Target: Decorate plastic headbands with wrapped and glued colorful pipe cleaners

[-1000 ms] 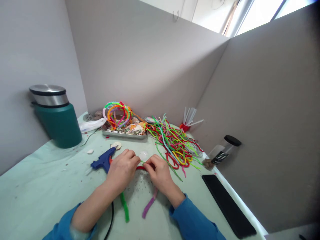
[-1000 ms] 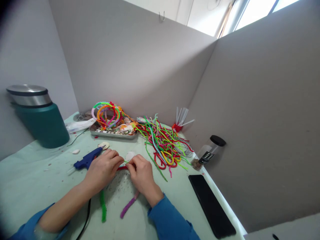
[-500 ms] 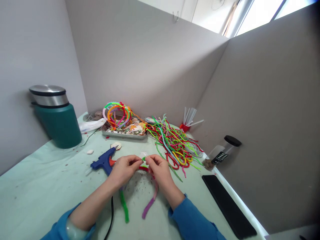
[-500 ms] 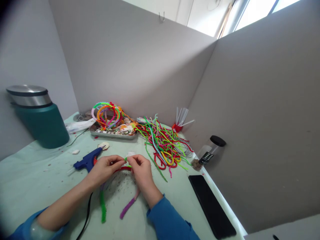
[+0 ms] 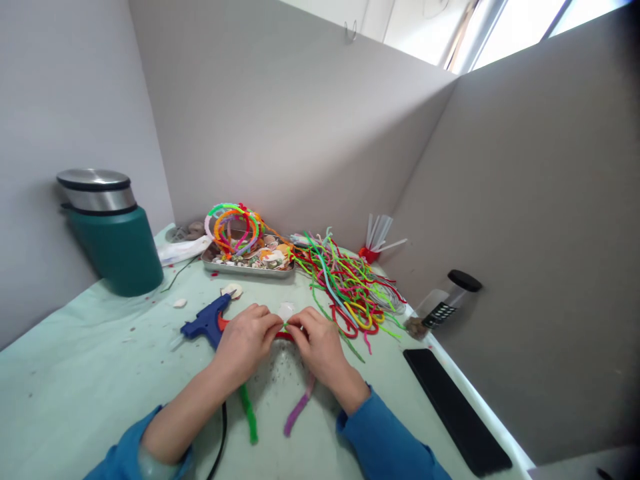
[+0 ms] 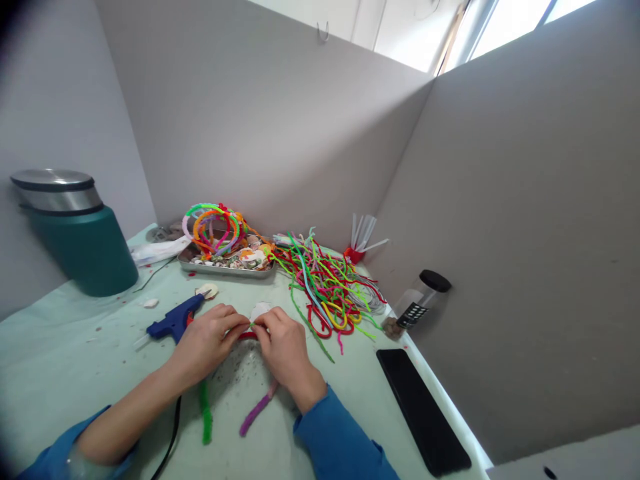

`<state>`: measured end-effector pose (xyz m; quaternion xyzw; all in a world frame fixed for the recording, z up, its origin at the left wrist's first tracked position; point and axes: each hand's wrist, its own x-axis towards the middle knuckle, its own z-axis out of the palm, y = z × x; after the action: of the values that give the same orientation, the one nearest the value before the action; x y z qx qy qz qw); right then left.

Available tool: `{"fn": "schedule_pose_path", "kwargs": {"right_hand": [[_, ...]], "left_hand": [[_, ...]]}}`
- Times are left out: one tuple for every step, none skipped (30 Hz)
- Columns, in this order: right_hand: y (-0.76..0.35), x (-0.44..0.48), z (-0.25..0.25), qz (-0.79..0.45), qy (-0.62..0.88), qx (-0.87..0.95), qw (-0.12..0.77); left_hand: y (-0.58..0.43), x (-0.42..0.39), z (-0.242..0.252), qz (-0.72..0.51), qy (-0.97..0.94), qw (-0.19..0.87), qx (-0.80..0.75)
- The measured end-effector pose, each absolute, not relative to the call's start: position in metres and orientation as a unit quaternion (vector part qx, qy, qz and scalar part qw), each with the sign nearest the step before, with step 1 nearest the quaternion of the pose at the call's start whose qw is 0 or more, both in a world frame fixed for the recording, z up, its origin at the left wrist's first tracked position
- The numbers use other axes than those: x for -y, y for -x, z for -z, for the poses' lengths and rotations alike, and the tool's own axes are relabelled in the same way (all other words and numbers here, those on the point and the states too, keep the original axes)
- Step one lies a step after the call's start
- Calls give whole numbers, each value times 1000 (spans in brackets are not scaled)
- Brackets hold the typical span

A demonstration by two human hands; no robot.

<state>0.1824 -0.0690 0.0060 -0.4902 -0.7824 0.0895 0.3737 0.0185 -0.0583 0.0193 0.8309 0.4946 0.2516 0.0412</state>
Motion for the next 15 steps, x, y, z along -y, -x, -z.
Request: {"fn": "schedule_pose_path", "kwargs": {"right_hand": [[-182,69,-6,-84,496,785,362],[-182,69,-5,-81,500,786,354],[-182,68,-4,-80,504,785,351],[-182,68,-4,-83,506,783,353],[-182,67,-2,-89,508,778,359],[-182,65,-1,-100,511,770,370],[-182,64,0,-116,512,759,384],[-182,63,1,-136,515,747,398],[-182,62,2,-158,518,733,413],[-181,61,2,-181,521,717,427],[-181,60,2,-204,523,700,442],[-181,60,2,-227,525,681,456],[-180,60,1,-249,526,662,471],[-180,60,0,-271,527,642,487],[-178,60,-1,-293,526,620,503]], "left_hand": [[-18,57,-19,-255,-833,37,-489],[-17,56,-19,-261,-835,33,-483],[-16,55,-18,-270,-837,28,-476],[-14,53,-18,-280,-838,22,-468],[-13,52,-18,-292,-838,15,-461],[-11,50,-18,-303,-837,7,-455],[-10,49,-18,-311,-837,0,-451],[-9,48,-18,-314,-837,-5,-448],[-8,47,-18,-315,-838,-8,-446],[-8,47,-18,-312,-838,-9,-447],[-8,47,-18,-308,-838,-8,-451],[-8,47,-18,-302,-836,-4,-457],[-9,48,-18,-298,-834,5,-464],[-10,49,-19,-295,-831,18,-472],[-12,51,-19,-294,-825,36,-481]]}}
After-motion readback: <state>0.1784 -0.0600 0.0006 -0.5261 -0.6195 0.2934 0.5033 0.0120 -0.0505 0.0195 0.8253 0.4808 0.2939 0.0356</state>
